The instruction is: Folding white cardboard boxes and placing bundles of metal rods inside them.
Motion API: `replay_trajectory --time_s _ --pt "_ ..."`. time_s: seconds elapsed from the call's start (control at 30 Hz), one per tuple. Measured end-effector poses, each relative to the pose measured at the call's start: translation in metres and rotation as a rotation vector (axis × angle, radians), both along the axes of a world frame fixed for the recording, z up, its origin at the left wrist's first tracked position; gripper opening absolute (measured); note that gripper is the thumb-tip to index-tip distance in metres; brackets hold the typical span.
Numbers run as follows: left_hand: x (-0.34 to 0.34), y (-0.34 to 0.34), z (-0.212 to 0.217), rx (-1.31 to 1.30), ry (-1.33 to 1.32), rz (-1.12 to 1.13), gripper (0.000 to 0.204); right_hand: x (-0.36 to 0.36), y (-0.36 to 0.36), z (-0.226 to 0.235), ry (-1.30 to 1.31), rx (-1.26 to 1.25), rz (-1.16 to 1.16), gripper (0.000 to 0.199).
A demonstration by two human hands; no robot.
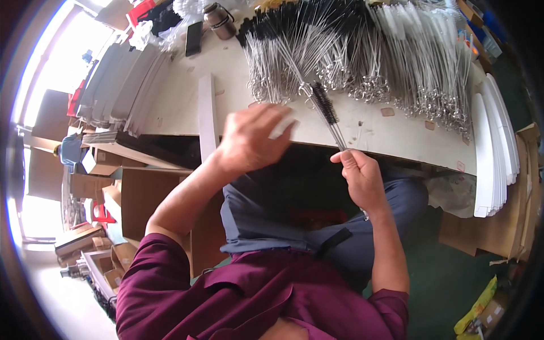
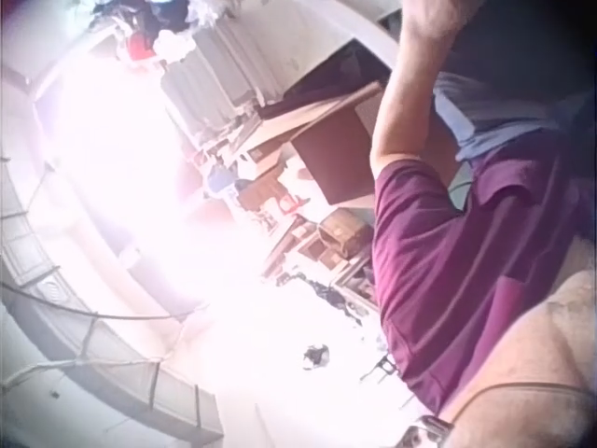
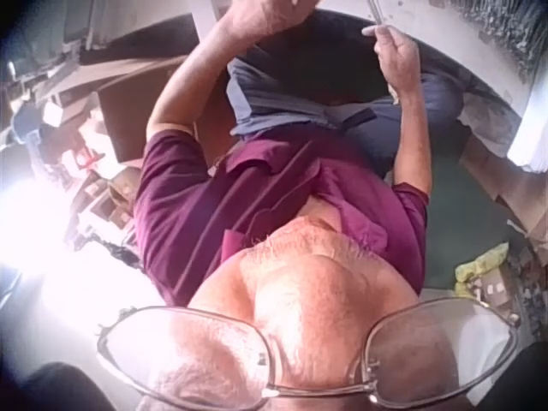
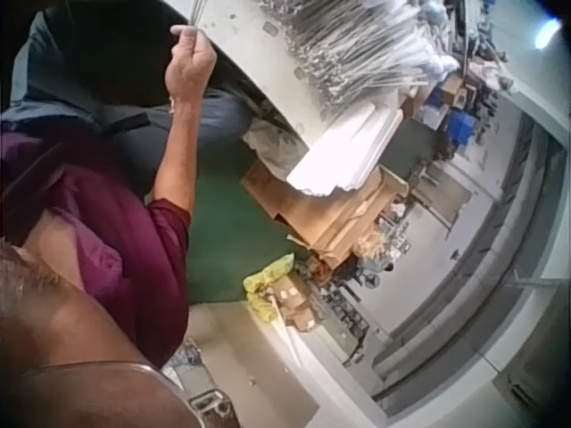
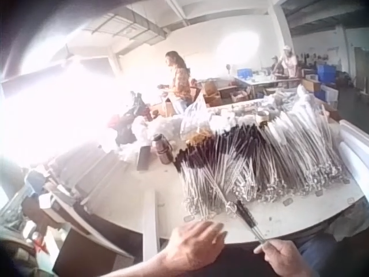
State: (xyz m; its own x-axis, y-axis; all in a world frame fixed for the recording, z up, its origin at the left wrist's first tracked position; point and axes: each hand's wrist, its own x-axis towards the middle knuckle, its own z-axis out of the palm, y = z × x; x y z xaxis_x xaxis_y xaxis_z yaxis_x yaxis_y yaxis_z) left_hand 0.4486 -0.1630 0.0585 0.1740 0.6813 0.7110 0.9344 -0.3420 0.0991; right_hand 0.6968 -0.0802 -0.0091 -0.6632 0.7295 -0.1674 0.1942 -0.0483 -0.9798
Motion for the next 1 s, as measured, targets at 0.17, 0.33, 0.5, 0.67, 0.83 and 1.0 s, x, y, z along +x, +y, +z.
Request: replay_trajectory --time_s 0.17,0.33,0.5,0.67,0.83,1.0 --pt "-0.085 -0.057 -0.019 -0.387 -0.082 0.933 0.06 0.003 -0.01 -0.008 -0.01 -0.093 0.075 0.04" --pt "-0.114 -0.078 -0.055 -0.601 -0.163 1.062 0.081 -0.011 -0.02 -0.018 0.026 -0.119 0.135 0.039" --pt "-0.128 -0.081 -0.056 -0.664 -0.32 1.07 0.068 -0.012 -0.029 -0.021 0.005 -0.071 0.147 0.038" --pt "-0.138 -0.097 -0.043 -0.597 -1.316 0.785 0.042 -0.004 -0.031 -0.02 -0.026 -0.086 0.163 0.039" --pt "-0.126 -0.105 -0.032 -0.487 -1.845 0.369 0.055 -0.006 -0.04 -0.019 -0.037 -0.092 0.206 0.041" --pt "-0.123 -0.099 -0.056 -0.273 -2.002 0.065 0.055 -0.003 -0.046 -0.005 -0.042 -0.207 0.293 0.041"
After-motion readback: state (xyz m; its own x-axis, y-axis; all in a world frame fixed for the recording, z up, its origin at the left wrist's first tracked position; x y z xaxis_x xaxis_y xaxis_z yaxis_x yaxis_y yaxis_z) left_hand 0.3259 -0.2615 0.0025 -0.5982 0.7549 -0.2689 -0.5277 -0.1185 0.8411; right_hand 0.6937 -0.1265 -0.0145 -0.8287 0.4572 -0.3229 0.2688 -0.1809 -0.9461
